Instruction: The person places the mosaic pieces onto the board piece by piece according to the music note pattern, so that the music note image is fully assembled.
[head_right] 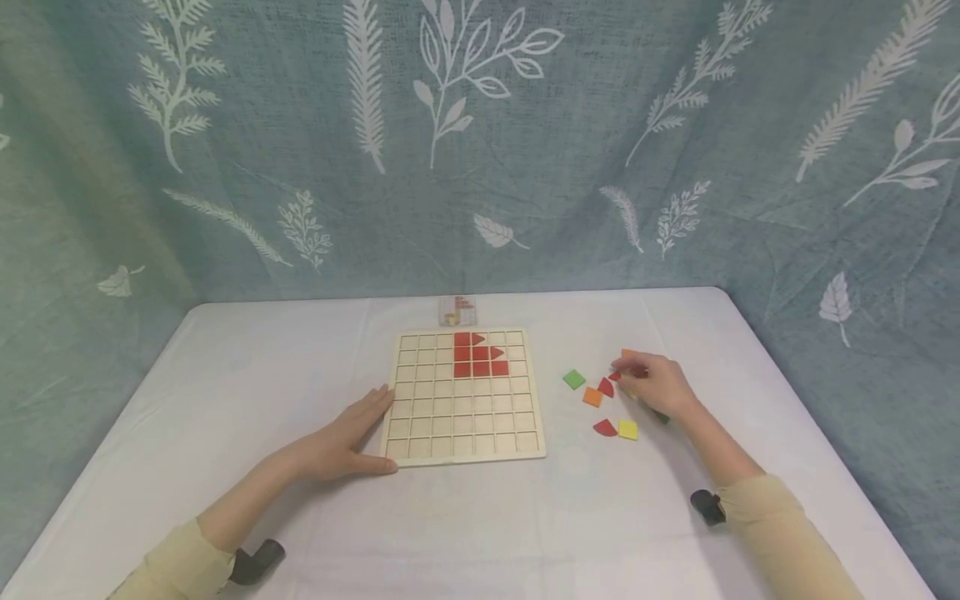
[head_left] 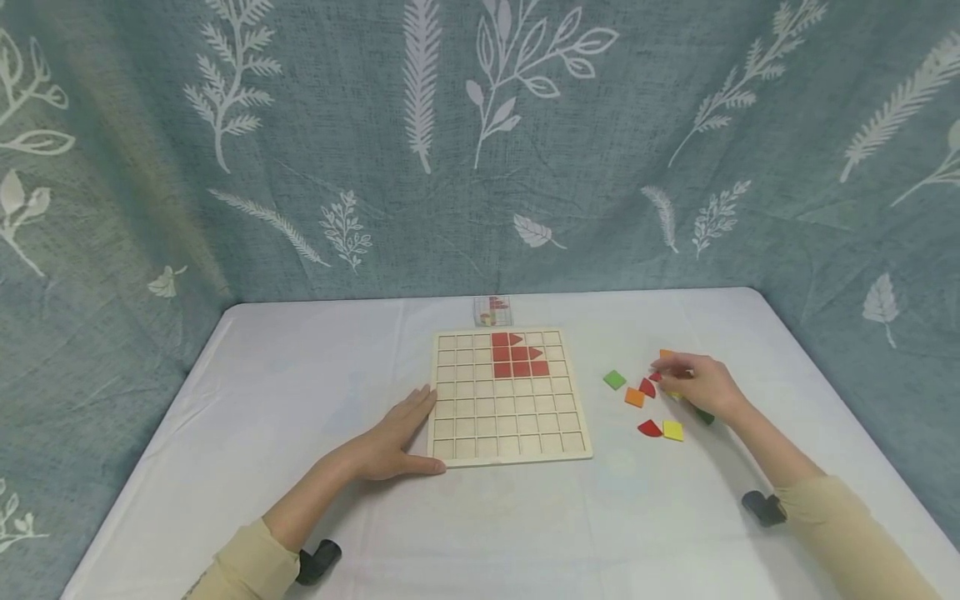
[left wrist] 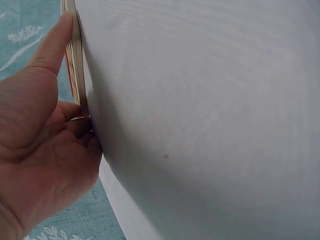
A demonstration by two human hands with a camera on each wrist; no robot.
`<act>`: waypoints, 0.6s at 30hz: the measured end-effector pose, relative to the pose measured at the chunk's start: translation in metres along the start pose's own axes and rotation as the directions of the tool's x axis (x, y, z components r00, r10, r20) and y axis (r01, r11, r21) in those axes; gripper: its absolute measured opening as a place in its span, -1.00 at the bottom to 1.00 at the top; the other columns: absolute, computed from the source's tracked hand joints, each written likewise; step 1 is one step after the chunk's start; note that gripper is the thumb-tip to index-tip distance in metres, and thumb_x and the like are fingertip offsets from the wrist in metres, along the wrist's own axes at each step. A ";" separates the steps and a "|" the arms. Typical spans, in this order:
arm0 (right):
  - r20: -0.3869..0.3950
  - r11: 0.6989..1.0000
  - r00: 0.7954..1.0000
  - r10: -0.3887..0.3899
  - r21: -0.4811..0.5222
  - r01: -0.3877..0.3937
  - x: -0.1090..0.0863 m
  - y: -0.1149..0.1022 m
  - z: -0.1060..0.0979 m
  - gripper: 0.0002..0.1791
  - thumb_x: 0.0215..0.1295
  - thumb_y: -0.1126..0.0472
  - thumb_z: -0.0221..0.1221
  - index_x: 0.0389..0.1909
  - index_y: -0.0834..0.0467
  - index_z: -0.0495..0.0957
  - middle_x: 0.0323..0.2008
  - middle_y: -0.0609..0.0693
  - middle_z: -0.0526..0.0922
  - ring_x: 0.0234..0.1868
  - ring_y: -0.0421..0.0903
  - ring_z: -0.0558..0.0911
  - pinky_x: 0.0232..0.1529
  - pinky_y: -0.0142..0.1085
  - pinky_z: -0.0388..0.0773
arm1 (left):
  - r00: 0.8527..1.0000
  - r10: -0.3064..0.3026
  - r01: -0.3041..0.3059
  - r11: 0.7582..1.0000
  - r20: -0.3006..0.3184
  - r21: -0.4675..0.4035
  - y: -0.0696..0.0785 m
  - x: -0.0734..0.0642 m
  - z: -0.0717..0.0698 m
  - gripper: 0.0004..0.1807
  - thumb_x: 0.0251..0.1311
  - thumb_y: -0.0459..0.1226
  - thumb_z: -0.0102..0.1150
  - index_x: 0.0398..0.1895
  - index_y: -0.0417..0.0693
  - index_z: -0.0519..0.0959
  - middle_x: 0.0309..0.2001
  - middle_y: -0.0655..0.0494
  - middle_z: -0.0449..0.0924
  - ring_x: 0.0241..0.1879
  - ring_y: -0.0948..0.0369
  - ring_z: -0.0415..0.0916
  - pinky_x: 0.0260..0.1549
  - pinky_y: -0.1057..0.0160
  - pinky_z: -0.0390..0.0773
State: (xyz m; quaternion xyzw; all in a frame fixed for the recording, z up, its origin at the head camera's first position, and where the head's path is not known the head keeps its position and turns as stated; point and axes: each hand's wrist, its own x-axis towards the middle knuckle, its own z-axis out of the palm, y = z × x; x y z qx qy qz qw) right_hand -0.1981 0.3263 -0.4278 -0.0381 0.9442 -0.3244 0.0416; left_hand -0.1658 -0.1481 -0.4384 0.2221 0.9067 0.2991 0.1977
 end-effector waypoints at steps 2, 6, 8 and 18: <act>0.005 1.000 1.000 -0.014 -0.009 0.014 0.001 0.001 0.000 -0.69 0.31 0.28 0.21 0.06 0.25 0.60 0.01 0.26 0.59 0.05 0.22 0.50 0.10 0.12 0.48 | 1.000 0.005 -0.005 1.000 0.000 -0.005 0.001 -0.001 -0.001 0.19 0.03 0.10 0.39 0.54 -0.24 -0.09 0.55 -0.18 -0.25 0.51 -0.12 -0.33 0.41 -0.17 -0.12; 0.008 0.999 1.000 -0.029 -0.028 0.029 0.002 0.002 0.001 -0.70 0.32 0.27 0.21 0.04 0.25 0.60 -0.01 0.25 0.60 -0.01 0.17 0.52 0.05 0.06 0.52 | 1.000 0.014 -0.014 1.000 0.001 -0.010 0.002 -0.002 -0.001 0.18 0.04 0.08 0.39 0.54 -0.26 -0.09 0.55 -0.19 -0.25 0.51 -0.13 -0.32 0.41 -0.18 -0.13; 0.004 0.999 1.000 -0.028 -0.032 0.028 0.002 0.002 0.001 -0.69 0.31 0.27 0.22 0.04 0.26 0.60 -0.02 0.25 0.62 -0.04 0.15 0.54 -0.02 -0.02 0.56 | 1.000 0.017 -0.017 1.000 0.000 -0.009 0.002 -0.002 -0.001 0.18 0.05 0.08 0.39 0.53 -0.26 -0.09 0.55 -0.19 -0.25 0.51 -0.13 -0.32 0.42 -0.17 -0.13; -0.055 1.000 0.998 -0.029 -0.005 0.029 0.004 0.001 0.005 -0.63 0.28 0.26 0.28 0.08 0.30 0.58 -0.12 0.19 0.69 -0.10 0.09 0.63 -0.12 -0.21 0.61 | 1.000 0.022 -0.022 1.000 0.001 -0.015 0.000 -0.002 0.000 0.19 0.04 0.09 0.39 0.53 -0.27 -0.10 0.54 -0.20 -0.25 0.51 -0.14 -0.33 0.41 -0.18 -0.14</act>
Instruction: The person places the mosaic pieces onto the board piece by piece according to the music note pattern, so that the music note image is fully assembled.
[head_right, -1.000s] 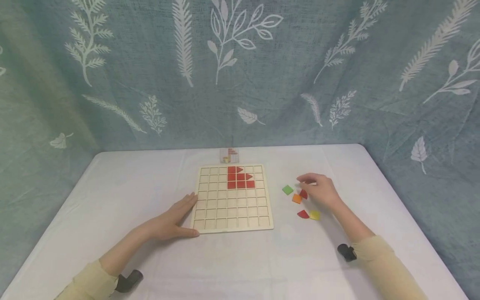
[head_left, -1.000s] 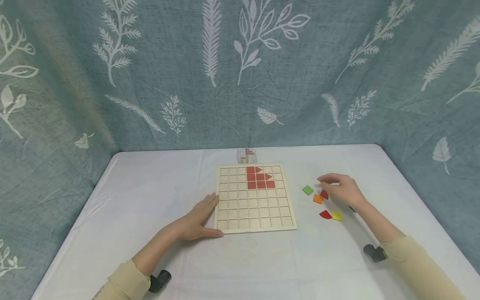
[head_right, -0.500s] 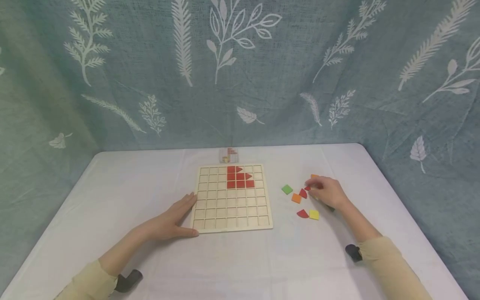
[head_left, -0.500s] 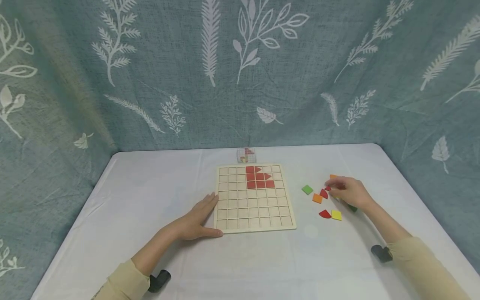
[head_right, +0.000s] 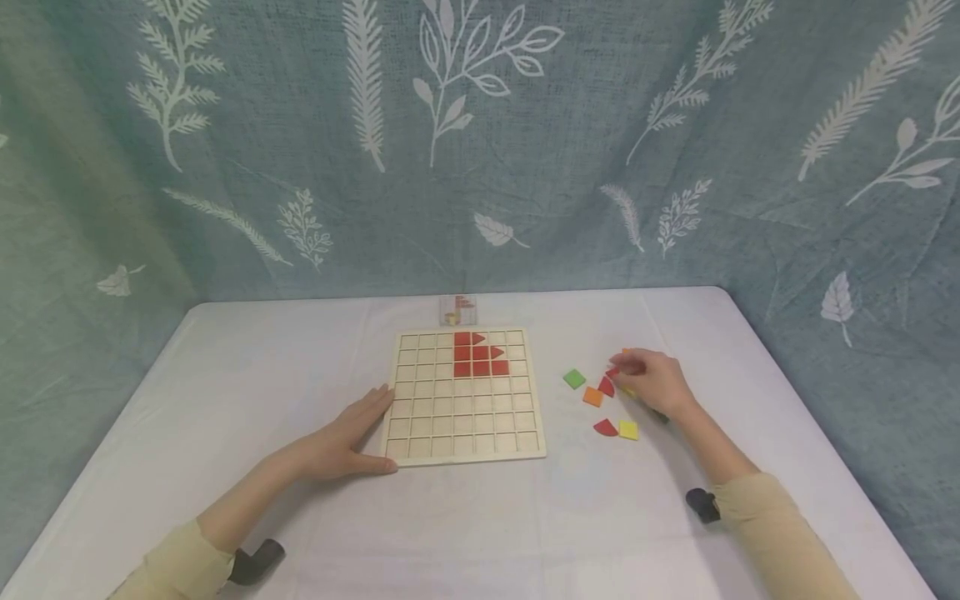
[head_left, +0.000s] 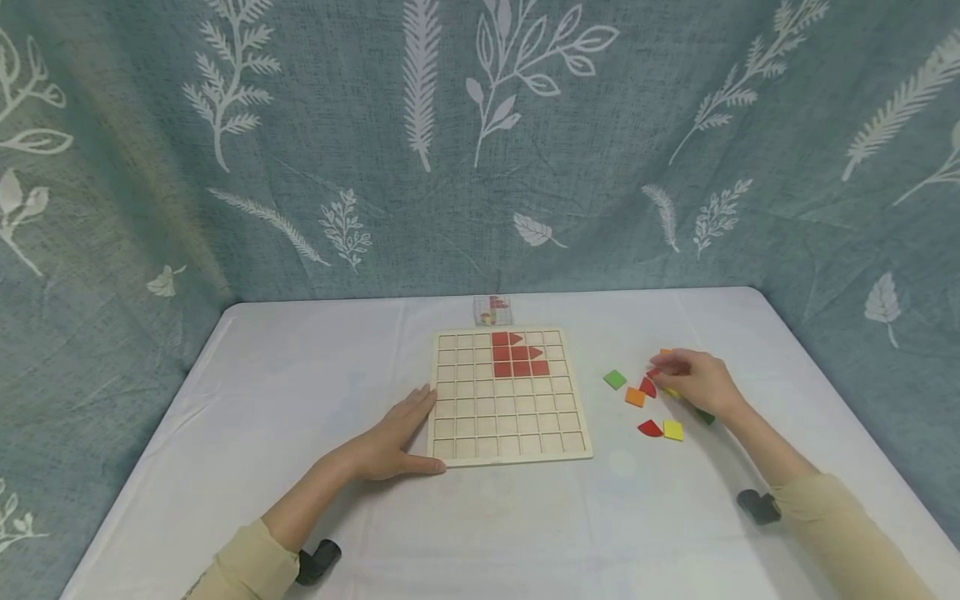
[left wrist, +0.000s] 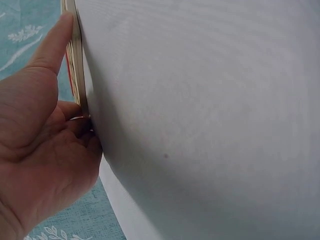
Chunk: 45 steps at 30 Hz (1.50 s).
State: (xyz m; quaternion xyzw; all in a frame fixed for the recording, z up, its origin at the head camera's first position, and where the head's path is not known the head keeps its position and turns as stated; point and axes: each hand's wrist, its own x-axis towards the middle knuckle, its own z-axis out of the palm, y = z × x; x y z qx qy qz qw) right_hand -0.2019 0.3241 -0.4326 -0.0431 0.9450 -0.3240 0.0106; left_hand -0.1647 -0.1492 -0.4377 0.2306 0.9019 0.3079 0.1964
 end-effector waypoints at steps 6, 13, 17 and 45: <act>0.029 0.994 0.998 0.047 0.096 -0.049 0.004 -0.020 0.008 -0.64 0.31 0.22 0.26 0.08 0.26 0.58 -0.13 0.15 0.70 -0.11 0.07 0.64 -0.21 -0.29 0.59 | 1.000 -0.006 0.006 1.000 -0.001 -0.001 -0.001 0.001 -0.001 0.19 0.03 0.09 0.39 0.53 -0.26 -0.09 0.54 -0.19 -0.25 0.51 -0.13 -0.34 0.42 -0.17 -0.14; 0.079 0.990 0.997 0.020 0.140 -0.031 0.015 -0.042 0.025 -0.66 0.28 0.17 0.28 0.05 0.18 0.62 -0.13 0.08 0.71 -0.09 0.03 0.64 -0.23 -0.30 0.60 | 1.000 -0.016 0.016 1.000 0.003 -0.010 0.002 0.000 -0.002 0.19 0.03 0.08 0.40 0.54 -0.25 -0.10 0.55 -0.19 -0.25 0.51 -0.13 -0.34 0.42 -0.17 -0.14; 0.107 0.987 0.994 0.002 0.159 -0.019 0.022 -0.053 0.035 -0.66 0.27 0.13 0.30 0.03 0.14 0.64 -0.15 0.01 0.71 -0.09 -0.01 0.64 -0.19 -0.29 0.61 | 1.000 -0.017 0.017 1.000 0.004 -0.011 0.003 0.000 -0.002 0.19 0.03 0.09 0.40 0.54 -0.25 -0.09 0.55 -0.19 -0.25 0.51 -0.13 -0.34 0.42 -0.17 -0.14; 0.147 0.959 0.950 -0.277 0.110 0.263 0.051 -0.095 0.074 -0.73 0.26 0.39 0.22 -0.02 0.21 0.67 -0.05 0.09 0.69 0.02 0.05 0.62 0.03 -0.09 0.59 | 1.000 -0.019 0.019 1.000 0.004 0.000 0.002 -0.001 -0.001 0.20 0.02 0.09 0.39 0.54 -0.23 -0.11 0.55 -0.18 -0.25 0.52 -0.10 -0.34 0.42 -0.14 -0.13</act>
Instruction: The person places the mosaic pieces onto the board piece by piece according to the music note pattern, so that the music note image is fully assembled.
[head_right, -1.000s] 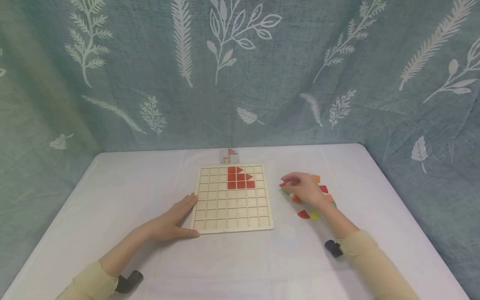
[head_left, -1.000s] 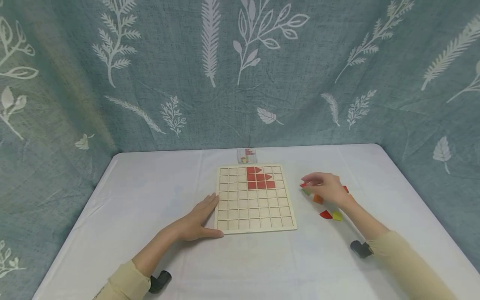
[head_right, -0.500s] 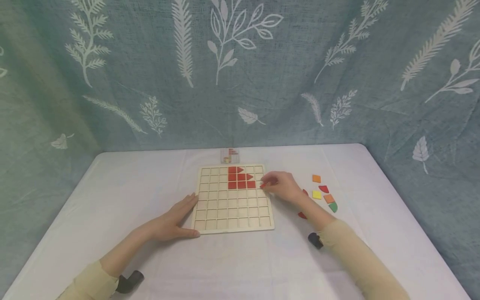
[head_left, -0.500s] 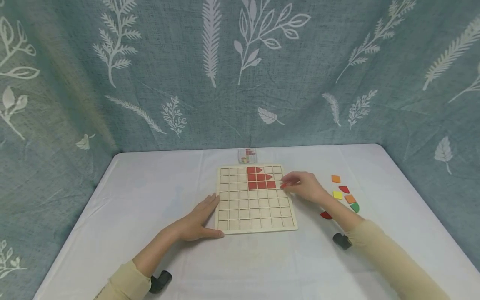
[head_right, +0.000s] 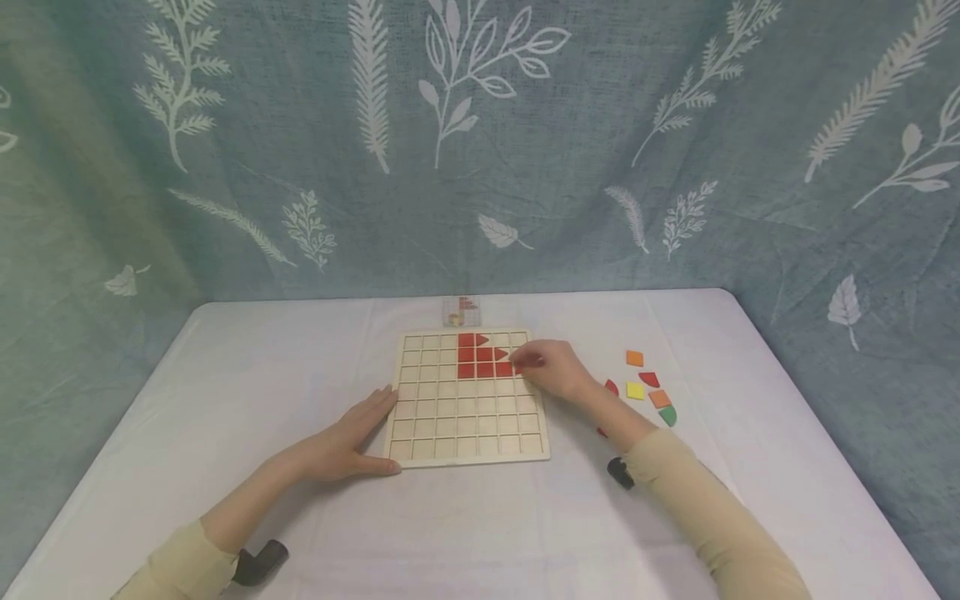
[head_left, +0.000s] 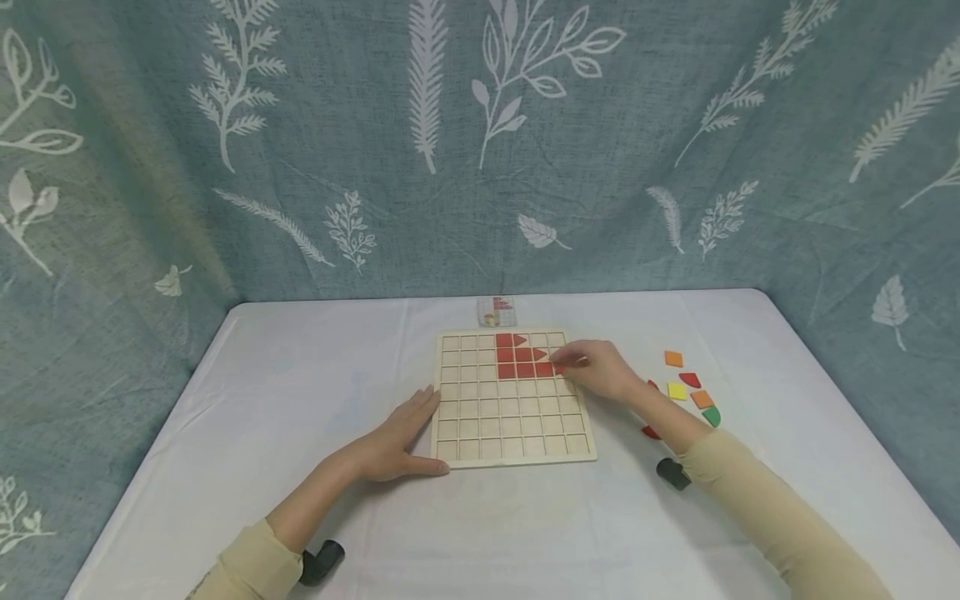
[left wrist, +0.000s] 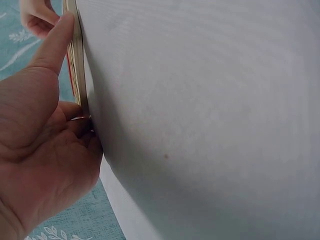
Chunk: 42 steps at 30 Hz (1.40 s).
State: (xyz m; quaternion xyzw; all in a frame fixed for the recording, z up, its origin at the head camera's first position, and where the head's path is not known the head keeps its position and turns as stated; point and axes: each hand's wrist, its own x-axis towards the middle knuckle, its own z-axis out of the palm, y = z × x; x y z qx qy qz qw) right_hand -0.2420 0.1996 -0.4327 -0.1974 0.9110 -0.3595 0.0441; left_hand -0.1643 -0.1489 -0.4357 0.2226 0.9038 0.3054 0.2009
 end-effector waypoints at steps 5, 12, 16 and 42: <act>-0.010 1.000 1.000 -0.007 0.013 0.007 0.000 0.000 0.002 -0.72 0.26 0.39 0.22 0.00 0.21 0.66 -0.02 0.10 0.68 0.05 0.07 0.61 0.06 -0.08 0.58 | 1.000 0.005 -0.005 1.000 -0.004 0.000 0.002 -0.001 -0.001 0.19 0.03 0.08 0.39 0.54 -0.26 -0.10 0.54 -0.20 -0.24 0.51 -0.12 -0.34 0.42 -0.16 -0.13; -0.011 0.994 0.997 0.079 0.078 -0.078 -0.004 0.000 0.001 -0.70 0.28 0.33 0.24 0.04 0.19 0.64 -0.02 0.10 0.67 0.07 0.08 0.61 0.09 -0.06 0.56 | 1.000 -0.002 0.002 1.000 -0.005 0.006 0.001 0.000 0.001 0.20 0.02 0.09 0.40 0.54 -0.24 -0.10 0.55 -0.19 -0.24 0.51 -0.11 -0.33 0.42 -0.15 -0.12; -0.022 0.979 0.986 0.166 0.126 -0.162 -0.010 -0.001 -0.005 -0.69 0.32 0.25 0.23 0.07 0.16 0.62 0.01 0.08 0.66 0.10 0.07 0.60 0.10 -0.05 0.55 | 1.000 -0.001 0.001 1.000 -0.003 0.009 0.000 0.002 0.002 0.20 0.02 0.09 0.40 0.54 -0.24 -0.10 0.55 -0.18 -0.24 0.51 -0.11 -0.33 0.42 -0.14 -0.12; -0.020 0.908 0.918 0.395 0.159 -0.387 -0.083 0.048 -0.062 -0.61 0.36 0.12 0.20 0.13 0.22 0.56 0.02 0.14 0.65 0.02 0.06 0.59 -0.02 -0.19 0.53 | 1.000 0.000 0.000 1.000 0.000 0.016 -0.001 0.002 0.002 0.20 0.03 0.09 0.39 0.54 -0.24 -0.12 0.55 -0.18 -0.25 0.52 -0.11 -0.35 0.42 -0.15 -0.13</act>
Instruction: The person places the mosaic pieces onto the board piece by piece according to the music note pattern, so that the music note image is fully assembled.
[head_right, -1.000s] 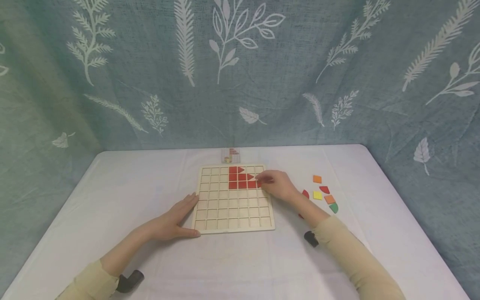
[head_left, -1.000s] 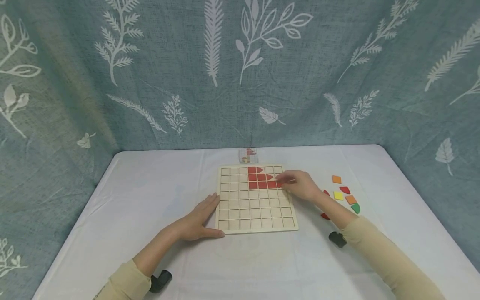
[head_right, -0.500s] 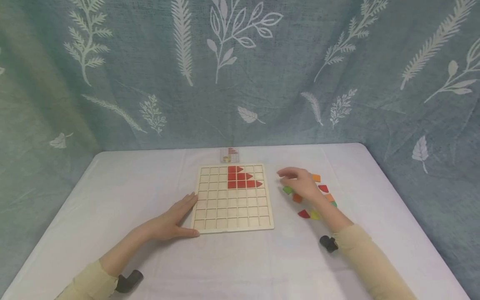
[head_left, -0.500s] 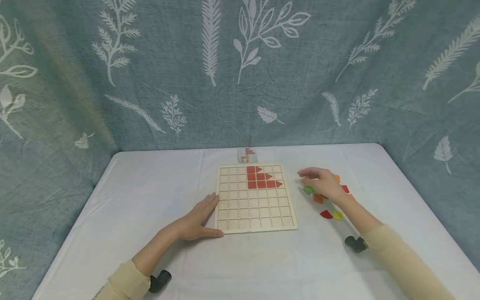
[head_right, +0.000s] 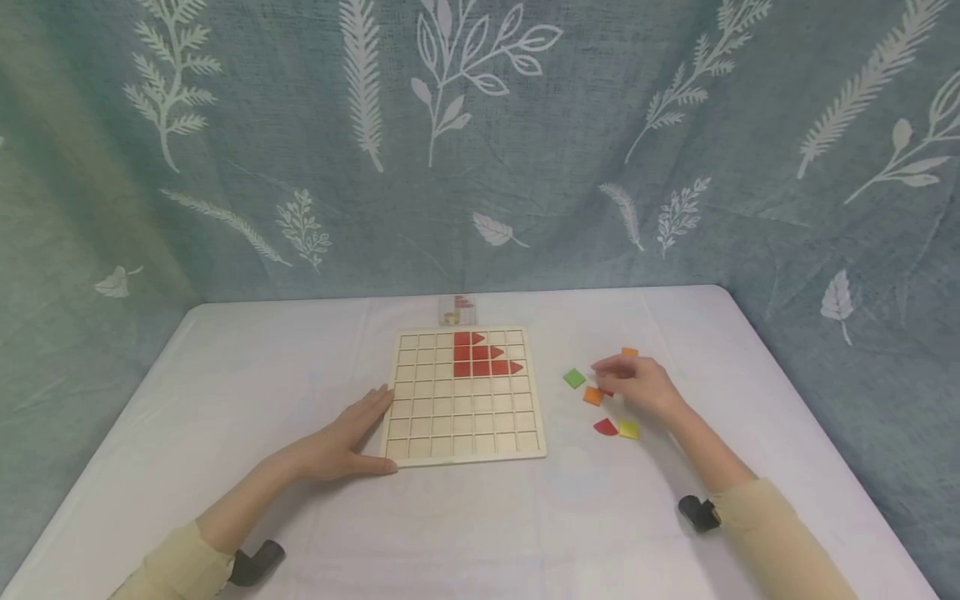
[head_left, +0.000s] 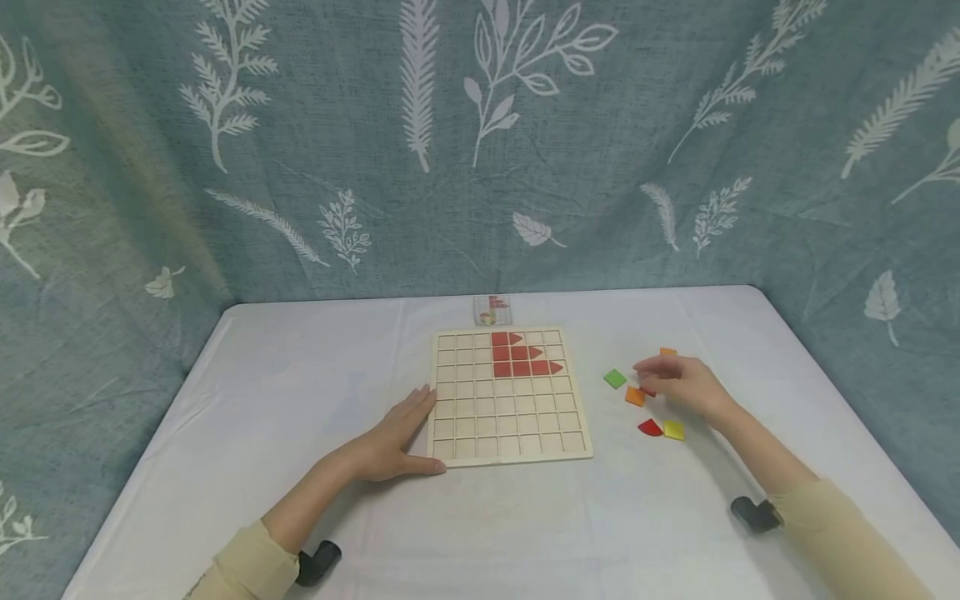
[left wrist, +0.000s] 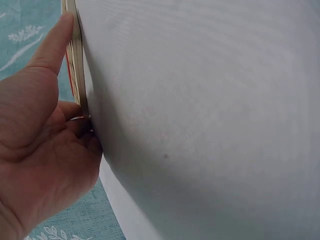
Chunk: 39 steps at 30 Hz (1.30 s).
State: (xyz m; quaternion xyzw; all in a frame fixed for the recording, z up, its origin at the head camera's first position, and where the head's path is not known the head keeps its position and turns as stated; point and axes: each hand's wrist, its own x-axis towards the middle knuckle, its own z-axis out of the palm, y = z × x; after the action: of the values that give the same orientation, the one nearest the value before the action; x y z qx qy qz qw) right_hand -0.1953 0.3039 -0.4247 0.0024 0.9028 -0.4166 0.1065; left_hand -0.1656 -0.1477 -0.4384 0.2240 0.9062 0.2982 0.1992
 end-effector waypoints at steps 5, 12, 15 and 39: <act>0.007 0.998 1.000 -0.003 -0.067 0.003 -0.008 0.004 0.002 -0.63 0.28 0.12 0.28 0.05 0.19 0.61 -0.08 0.06 0.68 -0.09 0.00 0.58 -0.17 -0.26 0.56 | 1.000 -0.003 0.003 1.000 0.002 -0.003 0.000 0.000 0.000 0.21 0.03 0.10 0.38 0.54 -0.23 -0.12 0.55 -0.18 -0.26 0.52 -0.11 -0.35 0.42 -0.16 -0.13; -0.012 0.988 0.996 -0.085 -0.130 0.082 -0.012 0.004 0.007 -0.67 0.22 0.20 0.32 0.00 0.19 0.63 -0.13 0.04 0.66 -0.15 -0.01 0.56 -0.23 -0.29 0.59 | 1.000 -0.006 0.006 1.000 -0.001 0.002 -0.001 0.000 0.000 0.21 0.02 0.12 0.38 0.55 -0.22 -0.12 0.55 -0.18 -0.26 0.52 -0.11 -0.35 0.42 -0.17 -0.14; -0.004 0.982 0.992 -0.125 -0.146 0.124 -0.013 0.003 0.010 -0.67 0.21 0.24 0.32 0.00 0.19 0.63 -0.14 0.04 0.65 -0.17 -0.02 0.56 -0.25 -0.29 0.60 | 1.000 -0.007 0.007 1.000 -0.002 0.003 -0.001 0.000 0.001 0.21 0.01 0.13 0.38 0.55 -0.22 -0.12 0.55 -0.18 -0.25 0.52 -0.11 -0.35 0.42 -0.17 -0.14; -0.012 0.961 0.982 -0.187 -0.208 0.181 -0.010 -0.001 0.017 -0.67 0.18 0.25 0.34 -0.02 0.20 0.63 -0.19 -0.02 0.67 -0.21 -0.07 0.58 -0.18 -0.22 0.60 | 1.000 0.004 -0.004 1.000 -0.003 0.011 0.000 0.001 0.001 0.20 0.03 0.12 0.37 0.54 -0.24 -0.11 0.54 -0.20 -0.24 0.51 -0.12 -0.35 0.42 -0.17 -0.12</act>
State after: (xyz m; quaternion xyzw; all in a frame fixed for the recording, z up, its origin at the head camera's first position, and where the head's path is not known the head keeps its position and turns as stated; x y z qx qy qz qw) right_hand -0.1823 0.2914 -0.4326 -0.0858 0.9390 -0.3288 0.0526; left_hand -0.1662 -0.1469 -0.4390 0.2265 0.9076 0.2941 0.1961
